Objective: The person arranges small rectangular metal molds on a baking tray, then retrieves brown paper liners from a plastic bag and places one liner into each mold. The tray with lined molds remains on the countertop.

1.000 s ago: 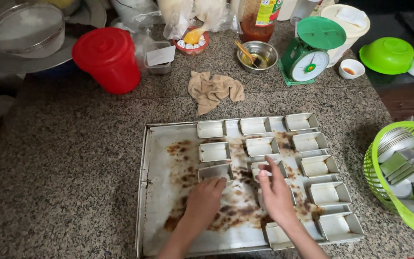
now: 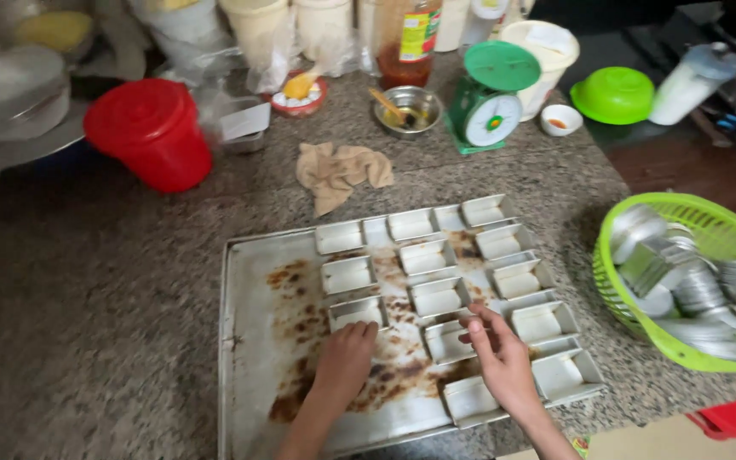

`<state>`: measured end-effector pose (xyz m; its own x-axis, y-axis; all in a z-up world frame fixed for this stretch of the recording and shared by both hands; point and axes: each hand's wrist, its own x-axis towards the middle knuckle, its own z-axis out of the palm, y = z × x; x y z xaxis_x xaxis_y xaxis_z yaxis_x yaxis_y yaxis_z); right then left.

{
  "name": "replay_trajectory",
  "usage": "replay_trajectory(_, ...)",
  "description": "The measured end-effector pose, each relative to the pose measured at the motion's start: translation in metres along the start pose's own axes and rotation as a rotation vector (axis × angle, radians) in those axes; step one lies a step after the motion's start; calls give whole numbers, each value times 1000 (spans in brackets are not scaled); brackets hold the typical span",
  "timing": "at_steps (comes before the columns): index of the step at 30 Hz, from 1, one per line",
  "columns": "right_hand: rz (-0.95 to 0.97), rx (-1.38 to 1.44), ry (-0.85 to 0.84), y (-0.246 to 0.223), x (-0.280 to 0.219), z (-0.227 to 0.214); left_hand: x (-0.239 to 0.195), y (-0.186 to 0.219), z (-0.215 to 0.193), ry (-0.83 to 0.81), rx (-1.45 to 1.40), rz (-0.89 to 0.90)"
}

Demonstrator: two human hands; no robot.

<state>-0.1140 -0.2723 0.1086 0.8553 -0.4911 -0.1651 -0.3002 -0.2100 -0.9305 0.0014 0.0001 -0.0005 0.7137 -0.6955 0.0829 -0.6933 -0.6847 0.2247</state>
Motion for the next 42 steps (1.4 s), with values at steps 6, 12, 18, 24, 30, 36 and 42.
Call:
replay_trajectory(6, -162, -201, 238, 12, 33, -88, -14, 11, -12, 433, 61, 43)
replay_trajectory(12, -133, -390, 450, -5, 78, -215, -22, 49, -11, 619, 31, 60)
replay_trajectory(18, 87, -725, 403, -15, 137, -285, -8, 102, -15, 674, -44, 74)
replay_trajectory(24, 149, -1011, 176, 18, 201, -296, -1, 192, -53, 609, -170, -101)
replay_trajectory(30, 196, -746, 158, -15, 186, -329, 10, 272, -74, 590, -271, -264)
replay_trajectory(36, 386, 385, 36, -68, 134, -328, 65, 334, -108, 493, -388, -71)
replay_trajectory(42, 552, 662, -494, -52, 77, -208, 72, 339, -164, 485, -484, -37)
